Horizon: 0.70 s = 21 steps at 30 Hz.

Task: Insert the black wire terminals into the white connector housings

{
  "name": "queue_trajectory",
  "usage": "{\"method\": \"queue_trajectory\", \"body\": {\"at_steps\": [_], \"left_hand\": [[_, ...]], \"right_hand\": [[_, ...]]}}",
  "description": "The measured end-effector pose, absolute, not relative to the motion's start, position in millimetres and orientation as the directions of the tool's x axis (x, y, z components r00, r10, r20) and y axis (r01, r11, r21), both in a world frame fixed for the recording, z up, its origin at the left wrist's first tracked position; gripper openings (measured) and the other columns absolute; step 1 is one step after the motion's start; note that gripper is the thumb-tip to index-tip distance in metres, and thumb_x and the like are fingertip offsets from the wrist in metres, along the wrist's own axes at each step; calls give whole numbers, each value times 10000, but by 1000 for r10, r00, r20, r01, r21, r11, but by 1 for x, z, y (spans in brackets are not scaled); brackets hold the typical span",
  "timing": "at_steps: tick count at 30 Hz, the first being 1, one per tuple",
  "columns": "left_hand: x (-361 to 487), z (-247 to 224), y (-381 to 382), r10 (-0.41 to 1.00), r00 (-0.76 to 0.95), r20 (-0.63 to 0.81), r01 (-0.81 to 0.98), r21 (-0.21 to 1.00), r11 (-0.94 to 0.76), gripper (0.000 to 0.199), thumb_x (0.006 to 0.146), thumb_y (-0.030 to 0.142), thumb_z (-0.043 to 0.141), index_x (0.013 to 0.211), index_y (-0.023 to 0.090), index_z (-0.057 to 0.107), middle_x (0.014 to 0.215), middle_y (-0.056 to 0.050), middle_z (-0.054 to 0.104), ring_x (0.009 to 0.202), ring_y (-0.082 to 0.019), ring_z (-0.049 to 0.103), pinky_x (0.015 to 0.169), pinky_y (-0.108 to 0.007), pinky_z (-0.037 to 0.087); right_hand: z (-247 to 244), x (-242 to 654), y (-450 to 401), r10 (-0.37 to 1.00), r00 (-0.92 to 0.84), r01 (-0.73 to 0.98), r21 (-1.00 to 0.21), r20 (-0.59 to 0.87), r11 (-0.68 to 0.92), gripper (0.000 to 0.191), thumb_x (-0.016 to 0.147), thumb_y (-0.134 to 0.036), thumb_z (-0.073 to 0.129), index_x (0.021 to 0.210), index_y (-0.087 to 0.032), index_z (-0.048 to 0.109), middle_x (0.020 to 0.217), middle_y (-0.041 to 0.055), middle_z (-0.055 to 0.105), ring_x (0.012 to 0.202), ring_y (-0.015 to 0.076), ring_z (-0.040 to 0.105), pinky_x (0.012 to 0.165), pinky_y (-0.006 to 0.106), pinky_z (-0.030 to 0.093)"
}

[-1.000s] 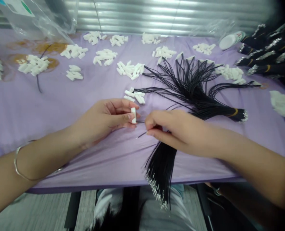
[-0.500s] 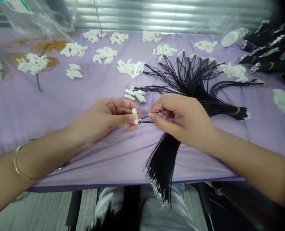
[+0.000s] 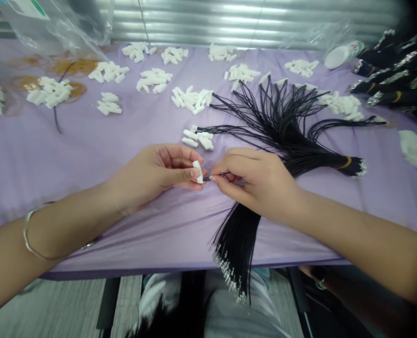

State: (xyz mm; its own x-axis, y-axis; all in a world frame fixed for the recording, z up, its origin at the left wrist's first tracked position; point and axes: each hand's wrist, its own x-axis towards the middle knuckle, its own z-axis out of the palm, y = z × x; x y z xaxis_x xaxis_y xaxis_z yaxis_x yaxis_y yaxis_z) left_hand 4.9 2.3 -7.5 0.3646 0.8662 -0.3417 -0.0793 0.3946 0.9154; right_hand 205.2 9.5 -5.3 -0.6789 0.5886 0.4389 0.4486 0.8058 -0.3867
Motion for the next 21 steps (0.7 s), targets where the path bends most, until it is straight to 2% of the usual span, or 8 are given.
{"method": "queue_trajectory", "body": {"at_steps": [6,11,12,15,17,21], "left_hand": [[6,-8,3,880,339,-332,-66,925,375,167,655,137,733,807,153,665,714,-9,671,693,-119,651,703,-237,547],[7,-7,2,881,333,-336,-92,918,385,174,685,130,711,850,128,655,775,-23,670,704,-116,650,717,-232,549],[7,-7,3,880,332,-340,-104,914,392,181,691,120,706,863,122,653,787,-28,671,711,-115,650,715,-221,548],[8,-7,4,883,335,-329,-164,902,399,180,691,86,697,863,115,655,765,-24,671,692,-107,648,698,-204,551],[8,-8,4,887,339,-315,-183,902,390,172,687,79,700,850,116,656,747,-17,671,672,-101,646,690,-202,555],[8,-8,4,887,339,-315,-151,912,382,172,690,98,708,853,120,657,748,-12,668,667,-96,644,669,-183,551]], "right_hand": [[-9,203,12,583,-700,457,-368,412,809,154,838,-166,508,764,-105,629,663,32,557,626,114,501,574,233,392],[13,212,10,491,-707,489,-151,509,859,174,856,-223,503,863,-121,643,923,106,579,856,207,517,760,355,412],[18,214,9,471,-743,448,-171,476,878,165,860,-219,501,855,-127,638,918,97,573,853,192,514,758,338,410],[25,217,7,308,-944,236,-404,122,884,119,858,-199,522,837,-147,627,873,47,570,820,139,512,743,276,408],[23,215,7,239,-969,234,-513,-57,826,91,847,-187,542,832,-155,626,845,25,573,825,134,506,754,271,400],[16,211,4,259,-951,309,-564,-168,766,97,851,-166,528,791,-148,602,796,18,570,825,139,491,783,278,383]]}}
